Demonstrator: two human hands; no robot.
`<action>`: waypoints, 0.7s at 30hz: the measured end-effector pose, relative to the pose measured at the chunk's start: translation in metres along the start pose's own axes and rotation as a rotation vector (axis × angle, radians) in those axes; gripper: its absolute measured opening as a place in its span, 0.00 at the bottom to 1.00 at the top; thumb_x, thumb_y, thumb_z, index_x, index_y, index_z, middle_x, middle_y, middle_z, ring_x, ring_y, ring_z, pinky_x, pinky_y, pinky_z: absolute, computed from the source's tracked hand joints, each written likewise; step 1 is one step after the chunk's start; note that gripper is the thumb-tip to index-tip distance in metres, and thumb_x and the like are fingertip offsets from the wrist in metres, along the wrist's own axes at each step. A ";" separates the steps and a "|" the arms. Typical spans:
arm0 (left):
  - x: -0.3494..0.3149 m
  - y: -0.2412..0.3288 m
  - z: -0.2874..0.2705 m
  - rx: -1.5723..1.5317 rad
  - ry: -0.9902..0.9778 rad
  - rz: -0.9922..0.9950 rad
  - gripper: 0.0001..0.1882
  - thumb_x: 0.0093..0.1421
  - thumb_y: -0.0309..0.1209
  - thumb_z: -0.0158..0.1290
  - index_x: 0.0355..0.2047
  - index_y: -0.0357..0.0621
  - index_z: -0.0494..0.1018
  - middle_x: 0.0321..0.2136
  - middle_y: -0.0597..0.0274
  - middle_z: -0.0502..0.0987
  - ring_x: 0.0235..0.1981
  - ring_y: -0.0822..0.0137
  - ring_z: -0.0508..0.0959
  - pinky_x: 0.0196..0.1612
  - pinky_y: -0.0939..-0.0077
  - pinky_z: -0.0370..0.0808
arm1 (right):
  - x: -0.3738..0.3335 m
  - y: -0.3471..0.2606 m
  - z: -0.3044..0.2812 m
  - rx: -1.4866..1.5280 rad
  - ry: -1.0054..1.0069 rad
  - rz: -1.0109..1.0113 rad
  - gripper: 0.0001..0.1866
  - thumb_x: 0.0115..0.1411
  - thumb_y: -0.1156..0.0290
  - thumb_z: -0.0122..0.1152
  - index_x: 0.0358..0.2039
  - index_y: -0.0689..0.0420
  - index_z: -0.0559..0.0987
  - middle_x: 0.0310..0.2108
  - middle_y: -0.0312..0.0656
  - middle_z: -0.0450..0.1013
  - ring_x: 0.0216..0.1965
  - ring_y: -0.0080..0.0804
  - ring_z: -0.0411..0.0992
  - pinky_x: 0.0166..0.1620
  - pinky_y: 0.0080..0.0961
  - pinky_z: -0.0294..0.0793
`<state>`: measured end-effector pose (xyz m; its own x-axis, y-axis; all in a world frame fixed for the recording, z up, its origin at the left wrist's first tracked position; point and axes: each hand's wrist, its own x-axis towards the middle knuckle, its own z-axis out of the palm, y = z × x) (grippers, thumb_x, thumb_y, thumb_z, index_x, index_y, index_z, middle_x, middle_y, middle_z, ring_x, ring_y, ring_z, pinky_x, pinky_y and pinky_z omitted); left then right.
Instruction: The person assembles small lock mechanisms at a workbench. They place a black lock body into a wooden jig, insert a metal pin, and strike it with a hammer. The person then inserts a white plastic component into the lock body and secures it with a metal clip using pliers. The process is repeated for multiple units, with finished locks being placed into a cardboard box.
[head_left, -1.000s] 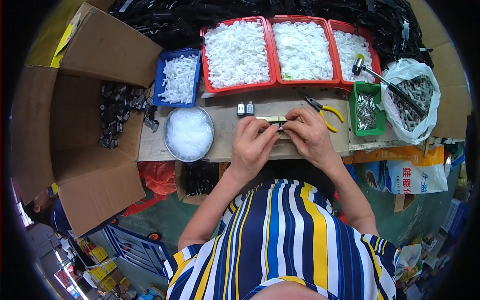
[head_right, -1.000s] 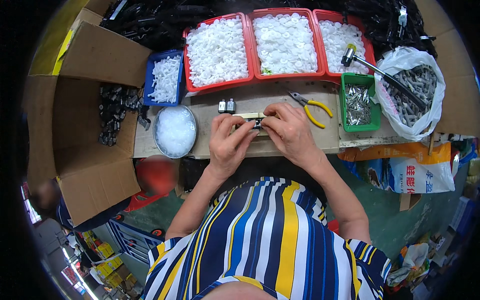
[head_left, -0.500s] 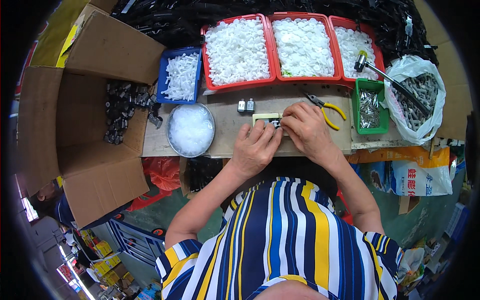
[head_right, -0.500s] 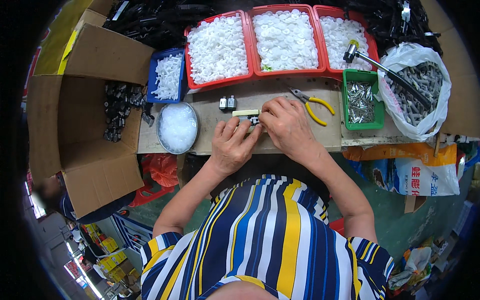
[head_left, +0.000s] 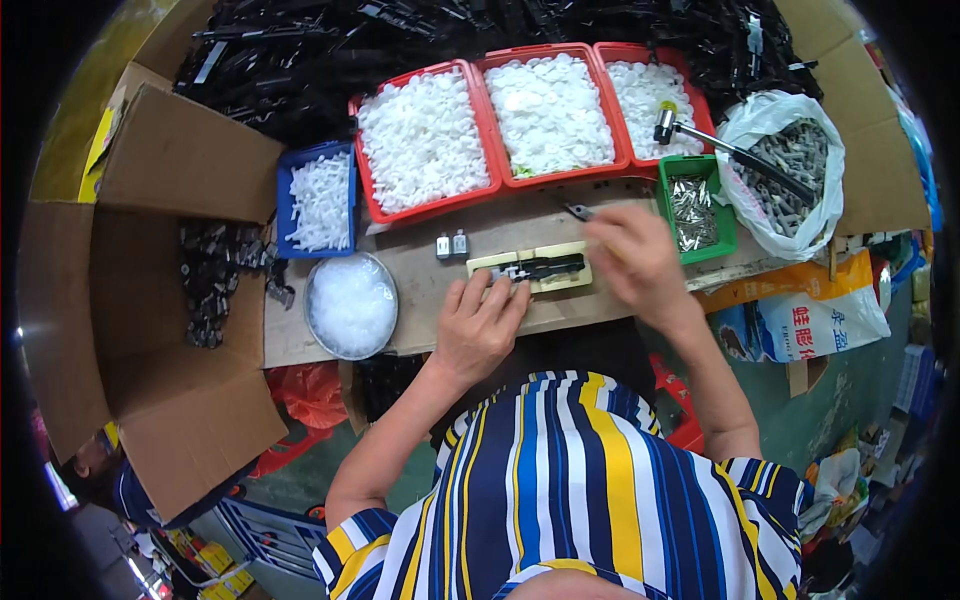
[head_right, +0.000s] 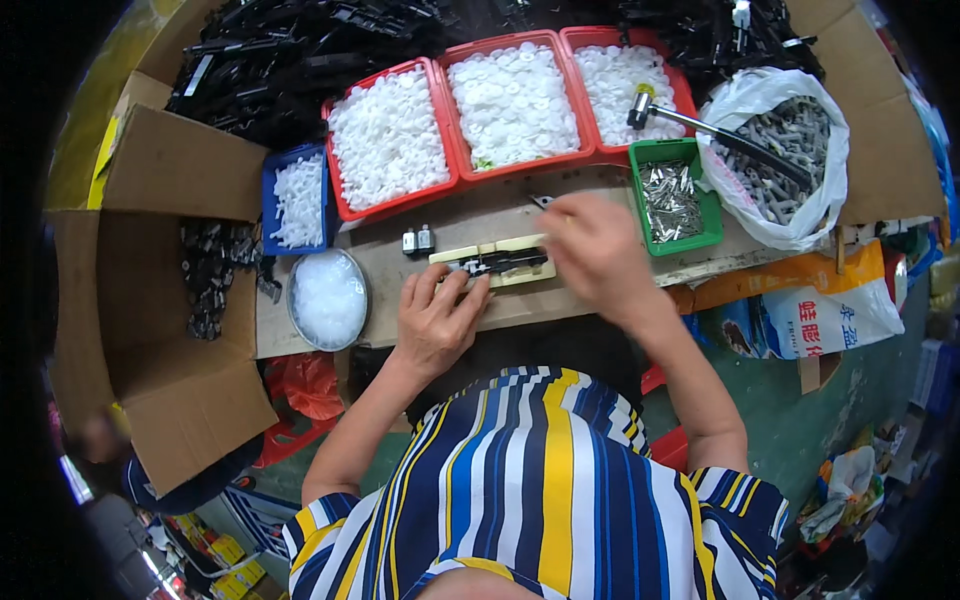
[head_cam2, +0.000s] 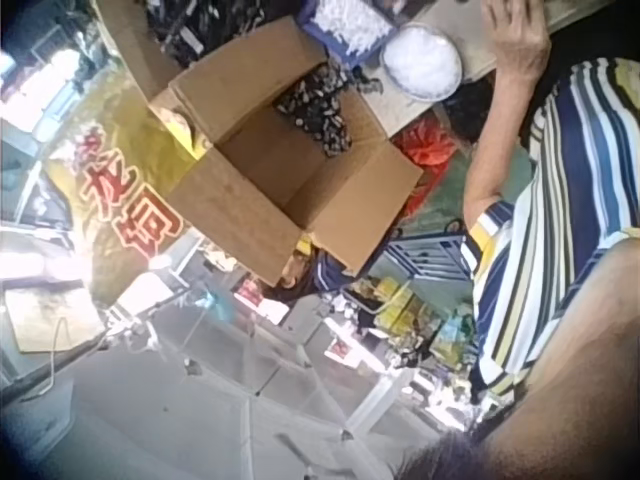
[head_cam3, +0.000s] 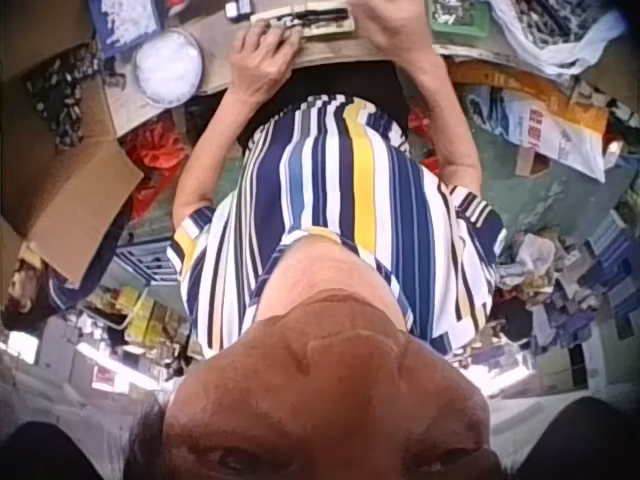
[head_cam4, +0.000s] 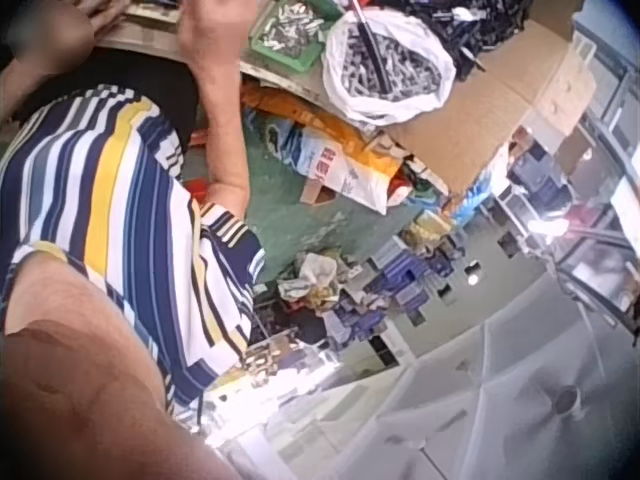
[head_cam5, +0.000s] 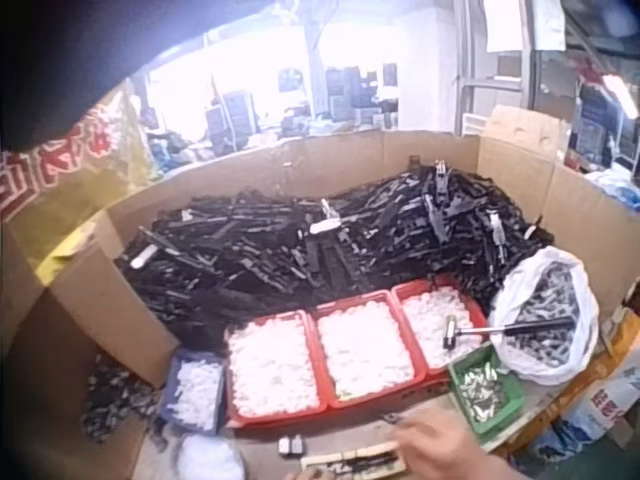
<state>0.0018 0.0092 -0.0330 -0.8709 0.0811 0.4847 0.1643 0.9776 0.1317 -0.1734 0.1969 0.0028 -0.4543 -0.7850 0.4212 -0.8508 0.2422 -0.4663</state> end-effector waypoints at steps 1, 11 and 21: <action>0.000 0.000 -0.001 -0.021 0.004 -0.010 0.17 0.51 0.31 0.64 0.43 0.47 0.80 0.37 0.61 0.76 0.43 0.58 0.75 0.44 0.62 0.69 | -0.005 0.009 -0.014 -0.037 0.071 0.099 0.13 0.52 0.77 0.66 0.40 0.58 0.80 0.40 0.46 0.75 0.43 0.45 0.75 0.46 0.39 0.73; 0.133 0.003 0.021 -0.343 0.116 0.002 0.07 0.51 0.25 0.63 0.32 0.43 0.80 0.31 0.60 0.75 0.40 0.56 0.74 0.42 0.60 0.71 | -0.041 0.069 -0.048 -0.197 -0.010 0.515 0.05 0.55 0.77 0.65 0.33 0.63 0.79 0.31 0.48 0.72 0.36 0.50 0.73 0.39 0.43 0.70; 0.239 0.010 0.111 -0.128 -0.056 0.010 0.03 0.48 0.27 0.60 0.24 0.44 0.82 0.31 0.59 0.78 0.42 0.57 0.73 0.44 0.60 0.68 | -0.047 0.069 -0.057 -0.041 0.133 0.583 0.04 0.52 0.78 0.67 0.30 0.62 0.83 0.29 0.46 0.75 0.31 0.44 0.76 0.37 0.37 0.73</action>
<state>-0.2564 0.0598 -0.0118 -0.8929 0.1051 0.4379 0.2278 0.9442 0.2379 -0.2256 0.2823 -0.0048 -0.8760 -0.4389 0.2001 -0.4600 0.6353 -0.6203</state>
